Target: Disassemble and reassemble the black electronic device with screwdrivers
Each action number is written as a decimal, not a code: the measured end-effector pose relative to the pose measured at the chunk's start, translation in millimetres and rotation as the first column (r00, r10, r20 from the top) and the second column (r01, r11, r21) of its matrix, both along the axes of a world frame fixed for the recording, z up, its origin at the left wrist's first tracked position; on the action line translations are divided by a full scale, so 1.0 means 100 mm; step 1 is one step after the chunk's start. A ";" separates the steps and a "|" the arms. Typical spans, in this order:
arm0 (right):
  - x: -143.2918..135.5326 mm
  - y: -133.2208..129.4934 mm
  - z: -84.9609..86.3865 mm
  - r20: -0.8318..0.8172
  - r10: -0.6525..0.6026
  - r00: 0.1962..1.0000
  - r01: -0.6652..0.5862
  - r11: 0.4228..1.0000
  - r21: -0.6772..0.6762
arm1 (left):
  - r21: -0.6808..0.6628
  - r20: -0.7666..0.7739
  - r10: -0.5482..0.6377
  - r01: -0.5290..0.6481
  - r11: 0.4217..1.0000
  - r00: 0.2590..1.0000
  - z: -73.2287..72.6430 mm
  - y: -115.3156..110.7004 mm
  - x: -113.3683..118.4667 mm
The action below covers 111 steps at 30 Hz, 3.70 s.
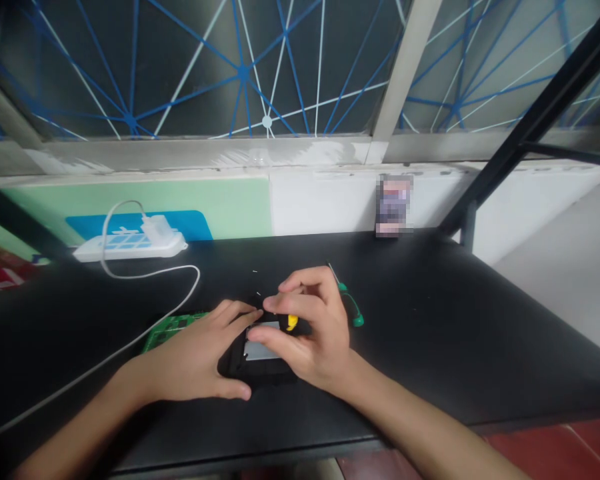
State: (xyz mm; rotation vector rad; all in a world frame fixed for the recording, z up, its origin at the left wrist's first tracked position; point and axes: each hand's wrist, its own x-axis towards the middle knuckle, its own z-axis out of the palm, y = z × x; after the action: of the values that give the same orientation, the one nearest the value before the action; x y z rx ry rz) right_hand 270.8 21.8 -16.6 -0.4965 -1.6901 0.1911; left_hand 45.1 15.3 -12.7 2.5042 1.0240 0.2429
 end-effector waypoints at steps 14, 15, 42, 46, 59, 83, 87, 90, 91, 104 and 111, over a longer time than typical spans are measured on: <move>-0.06 -0.03 -0.05 -0.146 0.192 0.970 -0.212 0.968 -0.132 | 0.026 -0.021 -0.010 0.010 1.000 1.000 0.01 -0.01 0.00; -0.05 -0.02 -0.05 -0.122 0.179 0.976 -0.193 0.974 -0.119 | 0.027 -0.017 -0.009 0.010 1.000 1.000 0.00 0.00 0.00; 0.02 0.03 -0.05 -0.028 -0.054 0.998 0.054 0.998 0.017 | 0.009 -0.006 0.001 -0.001 1.000 1.000 0.01 -0.01 0.00; -0.01 0.00 -0.03 -0.039 0.001 0.999 -0.002 1.000 -0.027 | 0.017 -0.012 -0.001 0.001 1.000 1.000 0.00 0.00 -0.01; 0.01 0.04 -0.03 -0.014 -0.044 0.999 0.045 0.999 0.016 | 0.005 -0.032 0.002 -0.002 1.000 0.999 0.02 -0.01 0.00; -0.05 -0.03 -0.03 -0.159 0.170 0.973 -0.195 0.968 -0.156 | 0.026 -0.021 -0.001 0.002 1.000 1.000 -0.02 0.00 -0.01; -0.02 0.00 -0.04 -0.091 0.166 0.982 -0.173 0.982 -0.076 | 0.036 -0.029 -0.001 0.002 0.999 1.000 -0.02 0.01 -0.01; 0.01 0.03 -0.04 -0.043 0.064 0.997 -0.065 0.998 -0.017 | 0.026 -0.021 -0.006 0.006 1.000 1.000 -0.01 0.00 0.00; 0.01 0.04 -0.04 -0.041 0.032 0.999 -0.033 0.999 -0.013 | 0.027 -0.019 -0.002 0.002 1.000 1.000 -0.01 0.00 0.00; -0.01 0.02 -0.04 -0.128 0.208 0.970 -0.221 0.970 -0.103 | 0.038 -0.018 -0.007 0.008 0.999 1.000 -0.01 0.00 -0.01; 0.00 0.06 -0.02 -0.084 0.064 0.994 -0.071 0.994 -0.085 | 0.036 -0.019 -0.006 0.007 0.999 1.000 0.00 0.00 0.00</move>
State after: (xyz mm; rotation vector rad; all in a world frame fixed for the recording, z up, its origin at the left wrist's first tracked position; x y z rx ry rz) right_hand 270.6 27.6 -19.0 -0.4906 -1.6257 0.3316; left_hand 45.0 15.1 -13.1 2.5466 1.0276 0.2377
